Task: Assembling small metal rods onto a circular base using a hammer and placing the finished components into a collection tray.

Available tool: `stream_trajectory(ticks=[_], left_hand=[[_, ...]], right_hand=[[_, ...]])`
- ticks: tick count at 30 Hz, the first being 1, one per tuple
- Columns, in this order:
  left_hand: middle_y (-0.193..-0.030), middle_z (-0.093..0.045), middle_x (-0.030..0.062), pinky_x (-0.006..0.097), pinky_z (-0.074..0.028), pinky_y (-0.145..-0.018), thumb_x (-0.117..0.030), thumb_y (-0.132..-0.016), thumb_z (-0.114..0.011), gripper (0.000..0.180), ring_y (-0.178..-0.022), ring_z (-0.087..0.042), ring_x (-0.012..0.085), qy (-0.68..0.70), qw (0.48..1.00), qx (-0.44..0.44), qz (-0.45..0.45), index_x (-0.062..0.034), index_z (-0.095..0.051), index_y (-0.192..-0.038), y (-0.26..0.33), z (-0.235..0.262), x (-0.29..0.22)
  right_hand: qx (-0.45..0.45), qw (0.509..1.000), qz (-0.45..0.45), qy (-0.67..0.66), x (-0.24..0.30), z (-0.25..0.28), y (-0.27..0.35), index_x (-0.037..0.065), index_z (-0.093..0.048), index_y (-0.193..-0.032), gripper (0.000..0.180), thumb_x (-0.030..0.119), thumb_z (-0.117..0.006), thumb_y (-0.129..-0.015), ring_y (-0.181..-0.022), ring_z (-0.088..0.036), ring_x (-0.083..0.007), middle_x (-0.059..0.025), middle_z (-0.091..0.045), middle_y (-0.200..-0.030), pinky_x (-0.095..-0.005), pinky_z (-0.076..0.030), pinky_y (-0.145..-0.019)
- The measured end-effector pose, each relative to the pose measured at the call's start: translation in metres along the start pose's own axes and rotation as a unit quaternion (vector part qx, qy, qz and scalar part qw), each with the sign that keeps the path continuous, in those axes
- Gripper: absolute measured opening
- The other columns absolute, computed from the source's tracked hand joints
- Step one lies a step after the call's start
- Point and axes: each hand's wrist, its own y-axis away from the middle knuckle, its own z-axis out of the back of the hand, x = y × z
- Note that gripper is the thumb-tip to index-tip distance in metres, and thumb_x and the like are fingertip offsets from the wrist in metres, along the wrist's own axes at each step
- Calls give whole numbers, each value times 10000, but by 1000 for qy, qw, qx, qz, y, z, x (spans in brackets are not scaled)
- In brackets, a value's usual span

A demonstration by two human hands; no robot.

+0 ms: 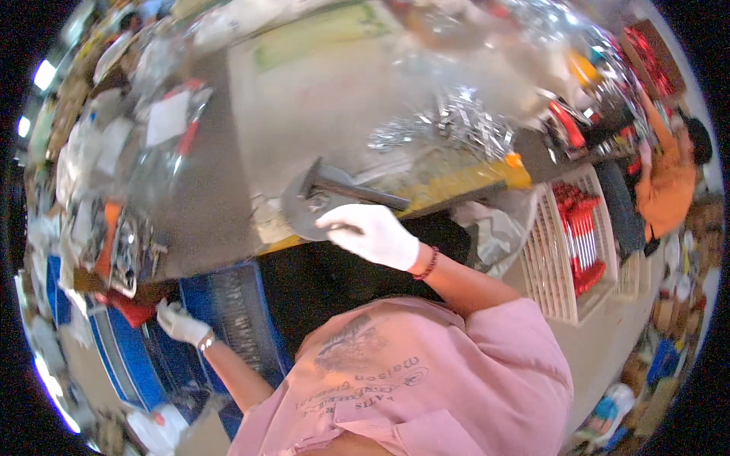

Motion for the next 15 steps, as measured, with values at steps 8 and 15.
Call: stream_trajectory(ticks=[8,15], left_hand=[[-971,-711,42,261,-527,-732,-68,-1036,-647,149,-797,-646,123,-25,879,451,-153,7,-727,-1137,129,-28,-99],[-1254,-703,201,380,-522,-992,-69,-992,-678,359,-1104,-671,309,-90,866,340,-355,41,-650,-1333,111,-115,-126]], right_hand=[[13,995,83,46,15,-24,25,108,-746,-1199,246,153,-752,-957,-875,-738,-247,-118,-736,-1059,-357,-585,-775],[-126,917,178,334,50,88,-15,88,-731,-1168,334,209,-779,-860,-1057,-702,-359,-150,-722,-1121,-450,-577,-952]])
